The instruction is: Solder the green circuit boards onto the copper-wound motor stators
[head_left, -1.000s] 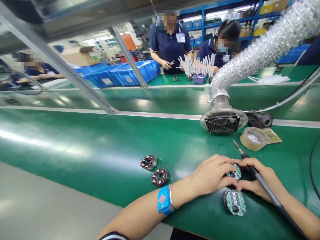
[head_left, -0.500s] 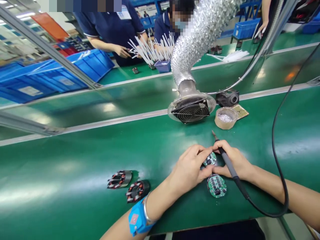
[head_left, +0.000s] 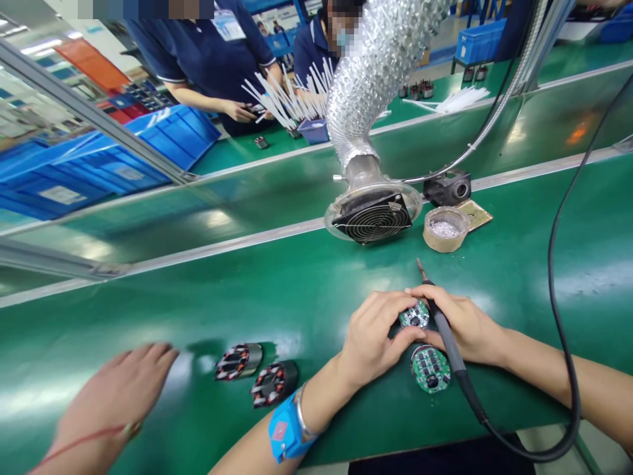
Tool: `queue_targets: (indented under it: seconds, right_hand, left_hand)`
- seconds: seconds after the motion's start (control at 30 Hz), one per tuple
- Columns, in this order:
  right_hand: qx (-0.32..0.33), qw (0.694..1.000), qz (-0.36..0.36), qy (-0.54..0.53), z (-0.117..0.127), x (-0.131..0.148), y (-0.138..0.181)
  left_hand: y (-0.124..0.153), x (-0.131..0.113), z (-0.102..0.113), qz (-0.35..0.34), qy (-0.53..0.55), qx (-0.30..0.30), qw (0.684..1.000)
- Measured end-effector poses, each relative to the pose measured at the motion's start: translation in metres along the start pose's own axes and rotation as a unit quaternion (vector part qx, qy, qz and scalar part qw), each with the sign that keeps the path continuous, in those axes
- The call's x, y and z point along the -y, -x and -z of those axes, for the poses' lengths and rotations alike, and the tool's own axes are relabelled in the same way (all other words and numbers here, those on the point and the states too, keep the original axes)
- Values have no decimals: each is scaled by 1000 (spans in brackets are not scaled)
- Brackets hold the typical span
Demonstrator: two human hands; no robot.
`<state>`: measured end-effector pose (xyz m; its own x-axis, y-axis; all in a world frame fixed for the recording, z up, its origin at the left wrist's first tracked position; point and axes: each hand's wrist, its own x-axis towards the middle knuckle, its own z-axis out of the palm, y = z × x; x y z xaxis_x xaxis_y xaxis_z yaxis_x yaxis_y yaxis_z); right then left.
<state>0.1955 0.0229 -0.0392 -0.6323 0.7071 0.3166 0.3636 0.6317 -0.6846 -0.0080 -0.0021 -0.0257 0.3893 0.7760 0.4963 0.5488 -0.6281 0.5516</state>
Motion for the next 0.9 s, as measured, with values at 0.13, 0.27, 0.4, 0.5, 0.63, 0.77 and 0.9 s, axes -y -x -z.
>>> queue_targets:
  seconds: [0.13, 0.27, 0.4, 0.5, 0.63, 0.77, 0.9]
  right_hand:
    - [10, 998, 42, 42, -1, -8, 4]
    - [-1, 993, 79, 83, -1, -10, 6]
    - [-27, 995, 64, 76, -2, -5, 5]
    - [-30, 998, -1, 47, -1, -4, 4]
    - [-29, 998, -23, 48, 3, -7, 3]
    - [-38, 996, 49, 59, 4, -9, 2]
    - [-32, 996, 67, 57, 2, -9, 4]
  left_hand:
    - [3, -8, -6, 43, -16, -32, 998]
    - [3, -14, -10, 81, -21, -42, 996]
    - [1, -10, -3, 119, 37, -10, 992]
    - [0, 0, 7, 213, 151, 38, 965]
    - [1, 12, 12, 439, 404, 92, 797]
    - [-1, 12, 8, 502, 538, 139, 662]
    - [0, 5, 4, 475, 525, 128, 695]
